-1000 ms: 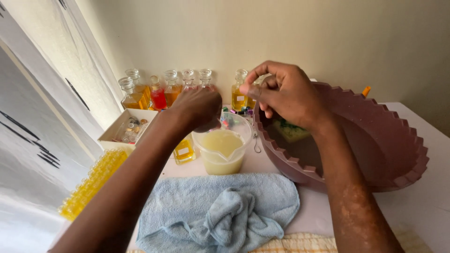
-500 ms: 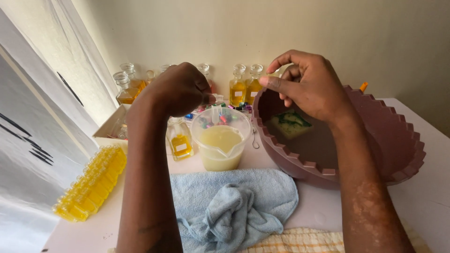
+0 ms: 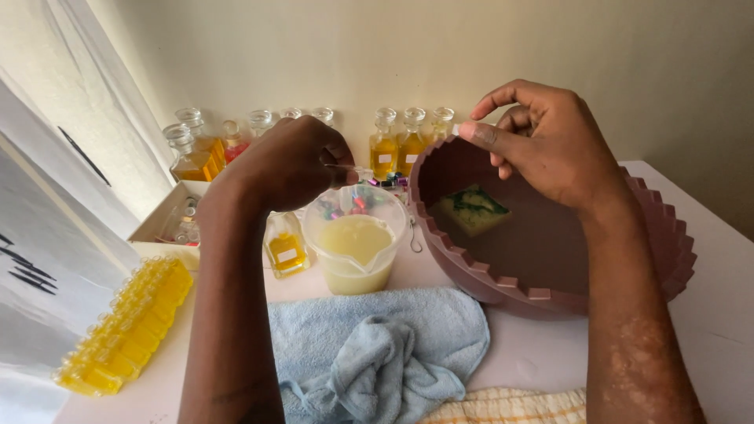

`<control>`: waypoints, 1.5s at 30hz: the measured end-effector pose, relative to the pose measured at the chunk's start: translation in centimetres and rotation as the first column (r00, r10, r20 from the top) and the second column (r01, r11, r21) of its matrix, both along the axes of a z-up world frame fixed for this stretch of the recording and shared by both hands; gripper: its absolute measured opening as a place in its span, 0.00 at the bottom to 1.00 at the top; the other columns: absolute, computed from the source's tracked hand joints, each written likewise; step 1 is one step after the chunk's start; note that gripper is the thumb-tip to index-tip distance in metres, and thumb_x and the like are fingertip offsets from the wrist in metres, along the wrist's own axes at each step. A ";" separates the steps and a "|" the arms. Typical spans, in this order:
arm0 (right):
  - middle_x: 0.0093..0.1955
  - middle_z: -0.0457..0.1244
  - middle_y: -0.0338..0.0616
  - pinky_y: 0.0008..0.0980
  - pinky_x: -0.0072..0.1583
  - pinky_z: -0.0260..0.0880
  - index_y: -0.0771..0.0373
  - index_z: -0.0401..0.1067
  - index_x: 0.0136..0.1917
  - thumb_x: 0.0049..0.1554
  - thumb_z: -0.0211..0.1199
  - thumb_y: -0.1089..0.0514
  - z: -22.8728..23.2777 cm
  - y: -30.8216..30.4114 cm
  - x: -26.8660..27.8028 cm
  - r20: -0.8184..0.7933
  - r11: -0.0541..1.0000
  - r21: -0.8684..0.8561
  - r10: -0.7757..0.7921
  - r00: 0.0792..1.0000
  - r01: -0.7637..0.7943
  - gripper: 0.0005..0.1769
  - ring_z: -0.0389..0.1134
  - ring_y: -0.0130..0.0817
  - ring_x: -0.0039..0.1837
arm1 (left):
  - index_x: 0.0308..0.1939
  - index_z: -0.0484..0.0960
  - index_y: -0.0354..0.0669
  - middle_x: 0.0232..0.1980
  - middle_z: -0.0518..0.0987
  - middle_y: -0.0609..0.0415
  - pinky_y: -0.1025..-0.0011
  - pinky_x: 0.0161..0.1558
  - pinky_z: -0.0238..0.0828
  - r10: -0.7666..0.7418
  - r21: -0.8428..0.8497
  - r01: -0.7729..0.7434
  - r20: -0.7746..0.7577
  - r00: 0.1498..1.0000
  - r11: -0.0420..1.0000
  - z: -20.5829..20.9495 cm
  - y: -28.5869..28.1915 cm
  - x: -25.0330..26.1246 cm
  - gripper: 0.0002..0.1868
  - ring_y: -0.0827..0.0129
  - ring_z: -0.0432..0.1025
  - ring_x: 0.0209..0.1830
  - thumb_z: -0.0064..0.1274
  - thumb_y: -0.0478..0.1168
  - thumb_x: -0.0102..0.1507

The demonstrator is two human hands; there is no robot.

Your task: A person cleans a small perfume bottle by extracting its contents with a syringe and then washing it in a basin of water using a sponge.

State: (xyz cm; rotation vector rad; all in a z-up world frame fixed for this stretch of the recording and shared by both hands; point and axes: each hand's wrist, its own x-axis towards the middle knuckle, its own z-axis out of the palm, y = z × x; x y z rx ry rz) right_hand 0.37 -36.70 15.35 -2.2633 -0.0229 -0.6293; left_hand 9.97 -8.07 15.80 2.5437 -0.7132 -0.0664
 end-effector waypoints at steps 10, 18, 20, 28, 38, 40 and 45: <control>0.32 0.68 0.41 0.28 0.44 0.72 0.56 0.83 0.57 0.69 0.79 0.52 0.1 0.5 0.3 -0.009 1.000 -0.016 0.020 1.000 -0.021 0.09 0.68 0.27 0.34 | 0.53 0.99 0.53 0.55 0.97 0.59 0.56 0.55 0.78 -0.031 0.047 0.028 0.060 0.998 0.999 -0.3 -1.1 1.1 0.10 0.64 0.88 0.55 0.67 0.44 0.71; 0.32 0.68 0.41 0.27 0.43 0.71 0.56 0.83 0.56 0.67 0.81 0.51 0.0 1.3 0.8 0.002 0.998 -0.022 0.056 0.998 -0.056 0.11 0.69 0.26 0.33 | 0.51 0.99 0.53 0.54 0.96 0.53 0.53 0.53 0.79 -0.056 0.169 0.041 0.082 0.995 0.985 0.0 -1.7 1.4 0.22 0.59 0.88 0.50 0.54 0.29 0.63; 0.33 0.69 0.38 0.32 0.47 0.73 0.54 0.84 0.57 0.68 0.79 0.47 0.4 1.9 0.5 -0.059 0.998 -0.061 0.016 0.998 -0.019 0.11 0.70 0.28 0.34 | 0.65 0.93 0.51 0.62 0.94 0.53 0.49 0.58 0.78 -0.018 0.249 0.017 0.003 1.000 0.968 -0.1 -1.6 1.3 0.16 0.54 0.86 0.59 0.62 0.36 0.74; 0.32 0.69 0.38 0.30 0.46 0.71 0.55 0.83 0.57 0.69 0.80 0.49 0.2 1.5 0.8 -0.025 0.995 -0.095 0.018 1.000 -0.020 0.11 0.70 0.28 0.33 | 0.72 0.91 0.65 0.64 0.93 0.54 0.55 0.66 0.78 -0.205 0.458 0.177 0.012 0.979 0.871 -5.1 -2.3 4.8 0.28 0.57 0.82 0.69 0.65 0.35 0.69; 0.35 0.71 0.40 0.32 0.44 0.74 0.56 0.84 0.58 0.68 0.80 0.48 -0.1 1.4 1.1 -0.081 0.994 -0.099 0.027 0.996 -0.035 0.12 0.71 0.30 0.35 | 0.51 0.87 0.27 0.52 0.88 0.43 0.58 0.40 0.81 -0.199 0.632 0.218 -0.102 0.975 0.744 -9.2 -6.8 4.7 0.13 0.54 0.84 0.49 0.52 0.29 0.65; 0.35 0.71 0.40 0.33 0.46 0.73 0.55 0.84 0.57 0.68 0.80 0.48 0.0 1.5 1.0 -0.092 0.995 -0.095 0.010 0.996 -0.018 0.12 0.71 0.31 0.35 | 0.47 0.84 0.31 0.48 0.84 0.46 0.59 0.39 0.77 -0.197 0.632 0.223 -0.112 0.974 0.742 -10.1 -6.9 5.5 0.09 0.57 0.78 0.44 0.50 0.30 0.66; 0.36 0.71 0.39 0.32 0.46 0.71 0.54 0.85 0.57 0.68 0.80 0.48 -0.4 1.2 1.5 -0.092 0.993 -0.118 0.001 0.996 -0.012 0.11 0.70 0.30 0.34 | 0.60 0.87 0.30 0.62 0.89 0.40 0.53 0.49 0.85 -0.210 0.629 0.229 -0.107 0.972 0.743 -11.1 -6.7 6.0 0.18 0.49 0.85 0.55 0.47 0.31 0.70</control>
